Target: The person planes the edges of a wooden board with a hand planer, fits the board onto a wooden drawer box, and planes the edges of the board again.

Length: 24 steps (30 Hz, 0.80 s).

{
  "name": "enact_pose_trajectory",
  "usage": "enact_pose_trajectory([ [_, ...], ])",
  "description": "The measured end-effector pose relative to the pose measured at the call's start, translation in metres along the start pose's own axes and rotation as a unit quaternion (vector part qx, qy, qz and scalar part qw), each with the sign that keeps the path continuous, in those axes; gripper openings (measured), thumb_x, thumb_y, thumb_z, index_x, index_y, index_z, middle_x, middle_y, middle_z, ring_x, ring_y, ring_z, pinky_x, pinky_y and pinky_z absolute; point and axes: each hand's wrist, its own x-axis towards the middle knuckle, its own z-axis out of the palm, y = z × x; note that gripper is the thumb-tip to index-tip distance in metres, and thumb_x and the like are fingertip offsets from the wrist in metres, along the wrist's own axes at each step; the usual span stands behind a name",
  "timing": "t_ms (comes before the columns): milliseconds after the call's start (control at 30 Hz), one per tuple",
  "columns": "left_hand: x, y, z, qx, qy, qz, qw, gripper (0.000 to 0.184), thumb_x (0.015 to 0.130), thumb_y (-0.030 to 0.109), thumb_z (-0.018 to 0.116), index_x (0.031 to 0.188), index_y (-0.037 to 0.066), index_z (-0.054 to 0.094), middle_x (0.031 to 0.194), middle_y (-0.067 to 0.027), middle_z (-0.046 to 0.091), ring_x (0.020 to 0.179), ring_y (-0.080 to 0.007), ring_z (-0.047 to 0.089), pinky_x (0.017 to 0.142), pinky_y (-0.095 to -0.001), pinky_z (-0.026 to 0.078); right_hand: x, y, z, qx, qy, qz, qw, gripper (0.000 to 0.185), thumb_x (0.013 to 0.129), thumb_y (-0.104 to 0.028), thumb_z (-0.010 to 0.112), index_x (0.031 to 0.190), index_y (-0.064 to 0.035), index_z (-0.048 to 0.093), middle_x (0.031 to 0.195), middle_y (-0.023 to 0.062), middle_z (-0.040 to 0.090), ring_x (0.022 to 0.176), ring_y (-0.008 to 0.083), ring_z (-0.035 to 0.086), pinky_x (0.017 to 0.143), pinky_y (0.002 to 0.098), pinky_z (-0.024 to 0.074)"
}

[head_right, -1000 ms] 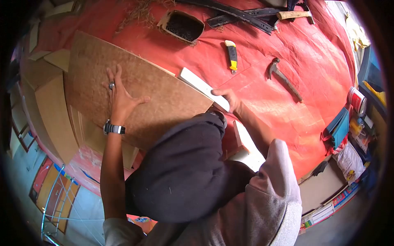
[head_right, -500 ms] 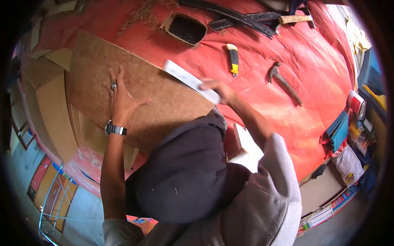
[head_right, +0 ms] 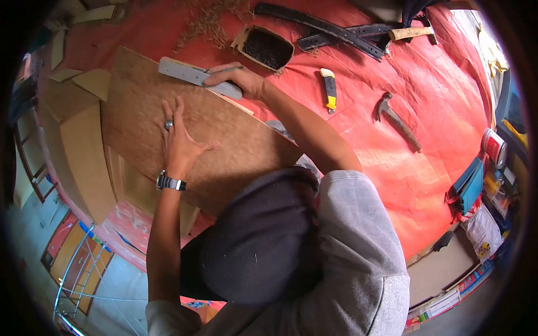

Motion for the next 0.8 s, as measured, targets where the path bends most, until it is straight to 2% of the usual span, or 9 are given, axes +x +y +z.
enact_pose_trajectory([
  [133, 0.004, -0.006, -0.023, 0.045, -0.001, 0.042, 0.998, 0.138, 0.061, 0.054, 0.098, 0.168, 0.010, 0.022, 0.168, -0.0368, 0.020, 0.156, -0.0473, 0.028, 0.126, -0.0571, 0.028, -0.065, 0.023, -0.029, -0.019, 0.035, 0.030, 0.999, 0.033, 0.092, -0.023, 0.076, 0.116, -0.0008, 0.075, 0.108, 0.0059, 0.072, 0.101, 0.0136, 0.067, 0.088, 0.0276, 0.0521],
  [233, 0.029, -0.034, -0.031, -0.026, 0.047, 0.015, 0.998, 0.135, 0.061, 0.051, 0.098, 0.168, 0.014, 0.024, 0.171, -0.0274, 0.022, 0.155, -0.0474, 0.027, 0.122, -0.0622, 0.028, -0.166, 0.023, -0.049, -0.091, 0.058, 0.072, 0.991, 0.038, 0.090, -0.023, 0.076, 0.120, 0.0013, 0.072, 0.112, 0.0068, 0.071, 0.106, 0.0144, 0.065, 0.094, 0.0292, 0.0498],
  [267, 0.038, -0.037, -0.033, 0.049, 0.059, 0.015, 0.997, 0.142, 0.062, 0.055, 0.097, 0.170, 0.010, 0.016, 0.169, -0.0358, 0.020, 0.155, -0.0514, 0.027, 0.124, -0.0578, 0.031, -0.196, 0.024, -0.051, -0.092, 0.069, 0.102, 0.988, 0.040, 0.089, -0.023, 0.077, 0.120, 0.0024, 0.072, 0.111, 0.0076, 0.072, 0.106, 0.0145, 0.065, 0.096, 0.0288, 0.0490],
  [367, 0.050, -0.037, -0.032, 0.032, 0.023, 0.000, 0.999, 0.148, 0.060, 0.057, 0.097, 0.171, 0.010, 0.010, 0.171, -0.0353, 0.013, 0.156, -0.0547, 0.021, 0.125, -0.0607, 0.026, -0.252, 0.032, -0.059, -0.088, 0.110, 0.106, 0.984, 0.041, 0.086, -0.020, 0.076, 0.119, 0.0034, 0.072, 0.108, 0.0074, 0.072, 0.104, 0.0150, 0.065, 0.095, 0.0292, 0.0496],
  [467, 0.050, -0.034, -0.032, 0.049, -0.004, -0.032, 0.998, 0.153, 0.058, 0.059, 0.097, 0.171, 0.010, 0.006, 0.172, -0.0352, 0.007, 0.157, -0.0567, 0.015, 0.126, -0.0637, 0.022, -0.227, 0.032, -0.051, -0.122, 0.121, 0.108, 0.979, 0.044, 0.084, -0.016, 0.073, 0.124, 0.0034, 0.071, 0.109, 0.0068, 0.072, 0.102, 0.0148, 0.066, 0.092, 0.0294, 0.0509],
  [533, 0.052, -0.039, -0.030, 0.027, -0.002, -0.039, 0.999, 0.154, 0.056, 0.057, 0.098, 0.172, 0.016, 0.005, 0.175, -0.0267, 0.002, 0.157, -0.0585, 0.008, 0.123, -0.0706, 0.022, -0.149, 0.037, -0.046, -0.058, 0.099, 0.089, 0.989, 0.039, 0.087, -0.019, 0.072, 0.121, 0.0012, 0.072, 0.107, 0.0050, 0.071, 0.098, 0.0138, 0.066, 0.088, 0.0276, 0.0513],
  [567, 0.051, -0.040, -0.028, 0.015, -0.001, -0.043, 0.999, 0.154, 0.055, 0.056, 0.098, 0.172, 0.020, 0.004, 0.177, -0.0224, -0.001, 0.157, -0.0594, 0.005, 0.122, -0.0741, 0.021, -0.104, 0.043, -0.032, -0.032, 0.172, 0.076, 0.982, 0.031, 0.090, -0.021, 0.071, 0.115, -0.0012, 0.073, 0.104, 0.0033, 0.071, 0.093, 0.0132, 0.066, 0.084, 0.0270, 0.0519],
  [667, 0.051, -0.044, -0.026, -0.003, 0.016, -0.024, 1.000, 0.154, 0.054, 0.056, 0.099, 0.172, 0.020, 0.007, 0.178, -0.0208, 0.000, 0.158, -0.0586, 0.003, 0.122, -0.0739, 0.022, 0.028, 0.026, -0.021, -0.112, 0.018, -0.016, 0.993, 0.034, 0.090, -0.023, 0.076, 0.117, -0.0021, 0.076, 0.108, 0.0045, 0.074, 0.096, 0.0114, 0.067, 0.084, 0.0272, 0.0527],
  [800, 0.050, -0.030, -0.040, 0.035, -0.006, -0.040, 0.999, 0.154, 0.055, 0.061, 0.097, 0.171, 0.014, 0.007, 0.175, -0.0290, 0.008, 0.157, -0.0583, 0.012, 0.125, -0.0664, 0.024, 0.038, -0.006, 0.013, -0.039, 0.026, 0.015, 0.999, 0.028, 0.090, -0.021, 0.075, 0.111, -0.0025, 0.078, 0.101, 0.0031, 0.074, 0.092, 0.0104, 0.066, 0.083, 0.0270, 0.0518],
])
